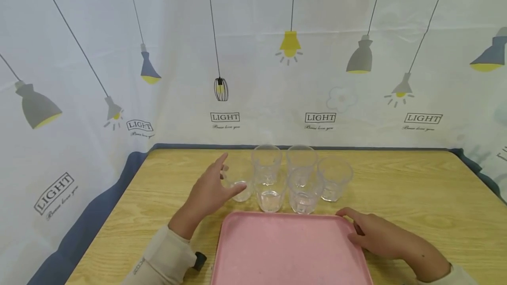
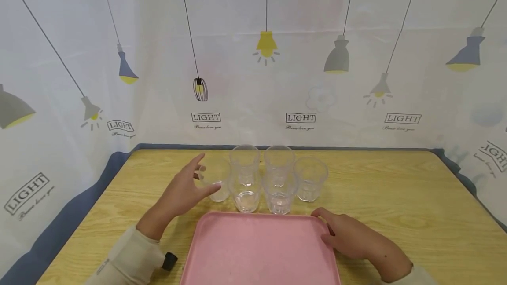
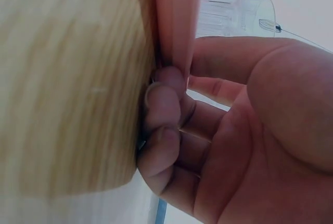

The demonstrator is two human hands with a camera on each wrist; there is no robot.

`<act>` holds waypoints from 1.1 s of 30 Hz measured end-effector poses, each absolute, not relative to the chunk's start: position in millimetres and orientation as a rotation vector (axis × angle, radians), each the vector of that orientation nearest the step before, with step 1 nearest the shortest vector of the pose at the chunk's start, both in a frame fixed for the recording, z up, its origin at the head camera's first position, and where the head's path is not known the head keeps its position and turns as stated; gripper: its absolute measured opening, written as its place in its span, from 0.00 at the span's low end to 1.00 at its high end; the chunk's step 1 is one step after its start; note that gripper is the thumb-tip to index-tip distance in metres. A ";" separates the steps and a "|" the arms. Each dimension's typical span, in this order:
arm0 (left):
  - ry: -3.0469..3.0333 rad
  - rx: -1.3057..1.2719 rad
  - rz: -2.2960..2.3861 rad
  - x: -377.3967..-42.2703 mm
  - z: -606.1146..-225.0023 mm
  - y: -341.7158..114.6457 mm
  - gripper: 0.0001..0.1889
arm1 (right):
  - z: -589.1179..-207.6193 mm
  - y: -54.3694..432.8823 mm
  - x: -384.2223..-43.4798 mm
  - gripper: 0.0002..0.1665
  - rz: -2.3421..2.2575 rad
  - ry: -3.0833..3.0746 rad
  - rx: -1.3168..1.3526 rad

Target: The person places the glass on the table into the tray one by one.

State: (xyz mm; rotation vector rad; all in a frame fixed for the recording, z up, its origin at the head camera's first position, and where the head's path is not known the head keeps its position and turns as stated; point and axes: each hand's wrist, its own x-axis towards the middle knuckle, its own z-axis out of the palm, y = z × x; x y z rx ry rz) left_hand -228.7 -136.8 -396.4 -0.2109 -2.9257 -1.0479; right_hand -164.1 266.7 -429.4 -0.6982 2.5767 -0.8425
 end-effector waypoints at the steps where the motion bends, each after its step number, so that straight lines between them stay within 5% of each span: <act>1: -2.918 -0.214 -1.043 -228.7 -396.5 -137.0 0.54 | -429.4 266.6 -163.9 0.27 -0.841 2.578 -0.694; 17: -2.942 -0.220 -1.208 -231.1 -396.2 -143.1 0.59 | -428.3 266.3 -161.9 0.27 -0.815 2.601 -0.668; 33: -2.999 -0.227 -1.288 -227.0 -395.4 -144.5 0.49 | -429.8 267.0 -163.6 0.27 -0.834 2.586 -0.666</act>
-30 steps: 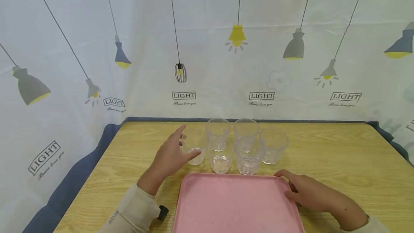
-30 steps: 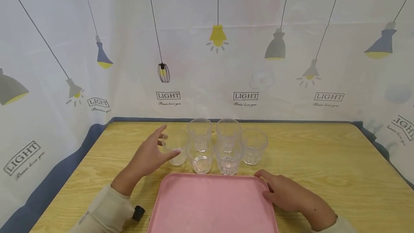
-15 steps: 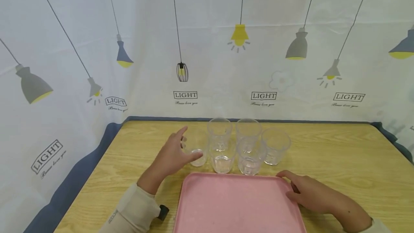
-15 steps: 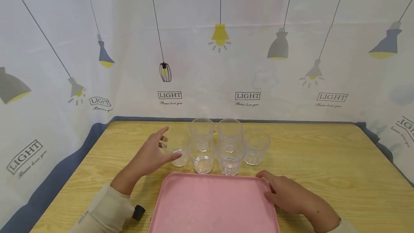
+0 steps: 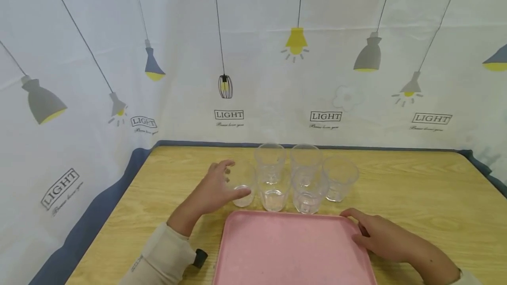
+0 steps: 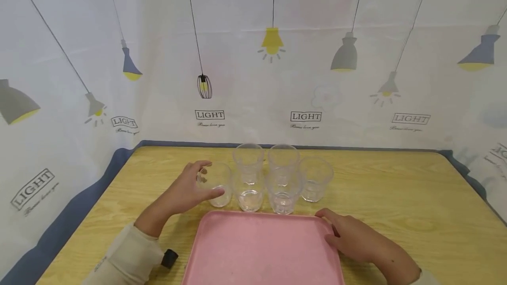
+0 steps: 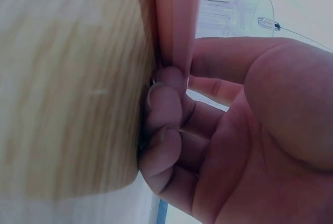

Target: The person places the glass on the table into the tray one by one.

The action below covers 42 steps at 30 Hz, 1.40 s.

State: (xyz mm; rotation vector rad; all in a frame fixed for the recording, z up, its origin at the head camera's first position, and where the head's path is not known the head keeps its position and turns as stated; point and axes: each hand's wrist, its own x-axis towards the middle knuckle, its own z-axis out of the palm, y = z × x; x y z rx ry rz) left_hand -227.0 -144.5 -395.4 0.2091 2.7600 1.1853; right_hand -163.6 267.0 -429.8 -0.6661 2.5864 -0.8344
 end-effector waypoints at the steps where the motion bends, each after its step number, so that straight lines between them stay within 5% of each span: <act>1: 2.745 0.222 1.199 -226.9 -394.7 -144.4 0.49 | -430.0 267.6 -163.2 0.27 -0.835 2.585 -0.660; 42: 2.296 0.740 1.184 -213.6 -367.5 -163.9 0.46 | -432.9 266.6 -163.1 0.26 -0.858 2.594 -0.676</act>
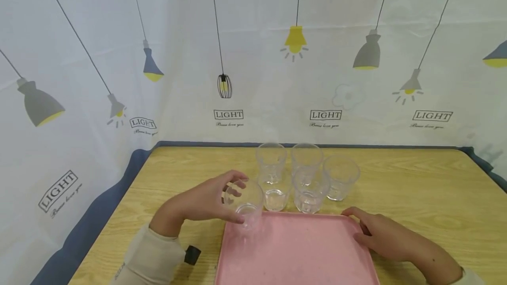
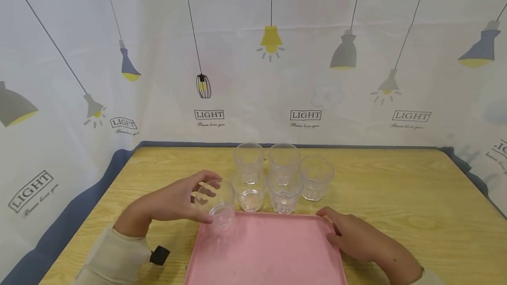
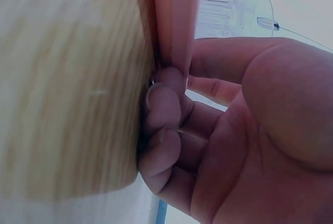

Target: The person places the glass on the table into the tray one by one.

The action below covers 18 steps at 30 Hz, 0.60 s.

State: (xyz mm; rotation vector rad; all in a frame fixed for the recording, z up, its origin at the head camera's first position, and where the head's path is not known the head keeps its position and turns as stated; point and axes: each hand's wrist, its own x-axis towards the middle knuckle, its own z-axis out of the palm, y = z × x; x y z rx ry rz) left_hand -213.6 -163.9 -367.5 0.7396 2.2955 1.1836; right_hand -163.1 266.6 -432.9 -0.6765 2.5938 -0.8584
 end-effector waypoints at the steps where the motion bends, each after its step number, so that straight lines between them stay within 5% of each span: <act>1: 2.295 0.742 1.180 -213.4 -367.5 -163.5 0.46 | -432.6 266.5 -163.1 0.26 -0.856 2.595 -0.672; 18: 2.240 0.772 1.103 -210.7 -368.1 -158.9 0.45 | -429.4 266.2 -162.8 0.26 -0.850 2.598 -0.689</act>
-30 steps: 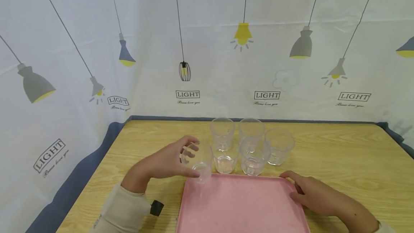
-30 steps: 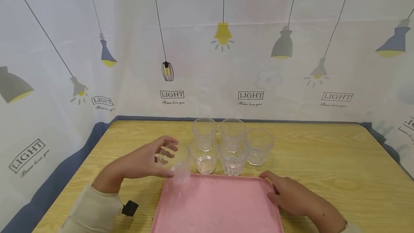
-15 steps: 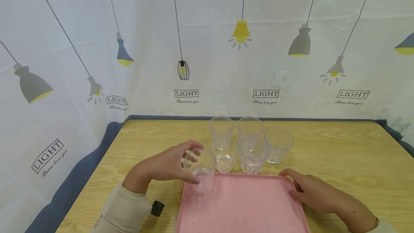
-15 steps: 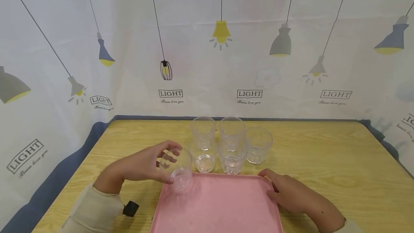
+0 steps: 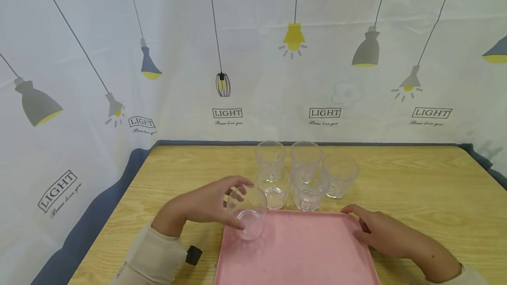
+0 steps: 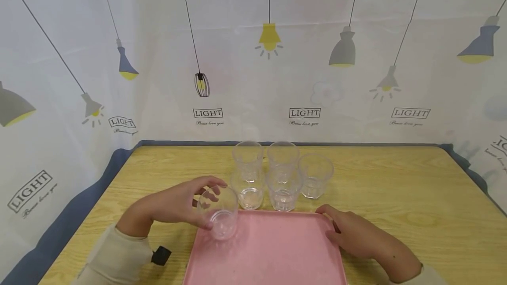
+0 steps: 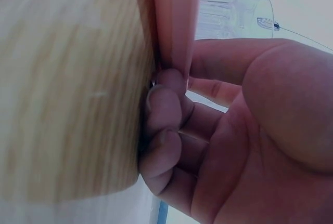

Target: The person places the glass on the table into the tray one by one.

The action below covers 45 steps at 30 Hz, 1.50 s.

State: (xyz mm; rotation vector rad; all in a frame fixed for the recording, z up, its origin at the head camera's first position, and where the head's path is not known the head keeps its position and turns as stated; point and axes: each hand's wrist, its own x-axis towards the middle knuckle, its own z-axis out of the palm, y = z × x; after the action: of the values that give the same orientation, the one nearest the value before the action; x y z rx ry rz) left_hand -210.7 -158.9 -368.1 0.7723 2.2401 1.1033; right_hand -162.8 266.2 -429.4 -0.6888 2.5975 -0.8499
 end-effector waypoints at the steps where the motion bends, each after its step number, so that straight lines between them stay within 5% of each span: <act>1: 2.234 0.772 1.104 -210.8 -368.3 -158.7 0.45 | -429.1 266.1 -162.9 0.26 -0.849 2.597 -0.688; 33: 2.229 0.765 1.026 -204.5 -364.5 -160.1 0.47 | -430.0 265.7 -162.0 0.26 -0.834 2.627 -0.706; 45: 2.518 0.634 1.017 -205.5 -359.7 -140.9 0.39 | -428.2 267.4 -162.2 0.26 -0.854 2.588 -0.692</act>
State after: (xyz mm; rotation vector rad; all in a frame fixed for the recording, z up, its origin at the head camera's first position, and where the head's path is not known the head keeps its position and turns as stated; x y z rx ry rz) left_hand -205.5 -140.9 -359.7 0.6345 2.5181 1.0172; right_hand -162.2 267.4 -428.2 -0.6922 2.5876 -0.8537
